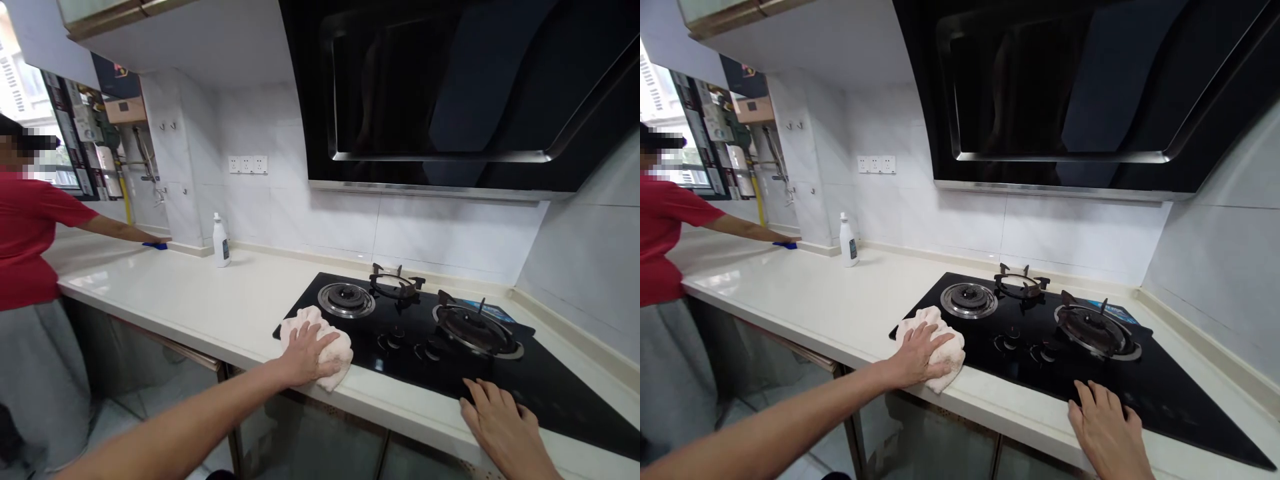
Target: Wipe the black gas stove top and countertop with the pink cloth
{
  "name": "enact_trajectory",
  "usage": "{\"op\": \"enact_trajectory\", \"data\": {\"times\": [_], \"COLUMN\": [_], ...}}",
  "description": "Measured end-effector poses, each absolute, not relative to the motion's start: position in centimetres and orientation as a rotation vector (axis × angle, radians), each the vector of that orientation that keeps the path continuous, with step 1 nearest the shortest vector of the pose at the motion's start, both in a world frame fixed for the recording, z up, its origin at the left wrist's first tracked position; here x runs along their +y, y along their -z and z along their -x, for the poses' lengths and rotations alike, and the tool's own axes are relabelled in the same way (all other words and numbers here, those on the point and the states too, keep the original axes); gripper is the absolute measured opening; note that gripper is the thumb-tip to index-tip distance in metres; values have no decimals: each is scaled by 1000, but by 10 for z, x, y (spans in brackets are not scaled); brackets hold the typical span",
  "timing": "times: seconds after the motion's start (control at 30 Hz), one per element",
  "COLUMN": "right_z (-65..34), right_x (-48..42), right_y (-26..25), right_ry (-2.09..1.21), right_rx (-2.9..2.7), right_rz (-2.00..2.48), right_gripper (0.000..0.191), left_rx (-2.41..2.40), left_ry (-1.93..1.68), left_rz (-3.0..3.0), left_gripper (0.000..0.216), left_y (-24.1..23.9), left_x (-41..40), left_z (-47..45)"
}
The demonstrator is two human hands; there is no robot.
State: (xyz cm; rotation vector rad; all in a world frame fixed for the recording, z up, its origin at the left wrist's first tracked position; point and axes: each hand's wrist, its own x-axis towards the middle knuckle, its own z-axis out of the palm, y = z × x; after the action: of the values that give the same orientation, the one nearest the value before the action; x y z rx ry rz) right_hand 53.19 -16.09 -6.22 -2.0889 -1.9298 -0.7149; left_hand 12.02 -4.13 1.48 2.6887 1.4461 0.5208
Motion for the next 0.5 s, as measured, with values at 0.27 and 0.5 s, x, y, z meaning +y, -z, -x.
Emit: {"op": "enact_trajectory", "data": {"times": [0.27, 0.5], "right_z": [-546, -539], "right_x": [-159, -153], "right_y": [57, 61], "right_ry": [499, 322], "right_rx": [-1898, -1642], "right_rz": [2066, 2398], "right_gripper": [59, 67], "left_rx": [1348, 1481], "left_ry": [-733, -967], "left_rz": [-2812, -2744], "left_gripper": [56, 45], "left_y": [-9, 1], "left_x": [-45, -49], "left_z": [-127, -131]}}
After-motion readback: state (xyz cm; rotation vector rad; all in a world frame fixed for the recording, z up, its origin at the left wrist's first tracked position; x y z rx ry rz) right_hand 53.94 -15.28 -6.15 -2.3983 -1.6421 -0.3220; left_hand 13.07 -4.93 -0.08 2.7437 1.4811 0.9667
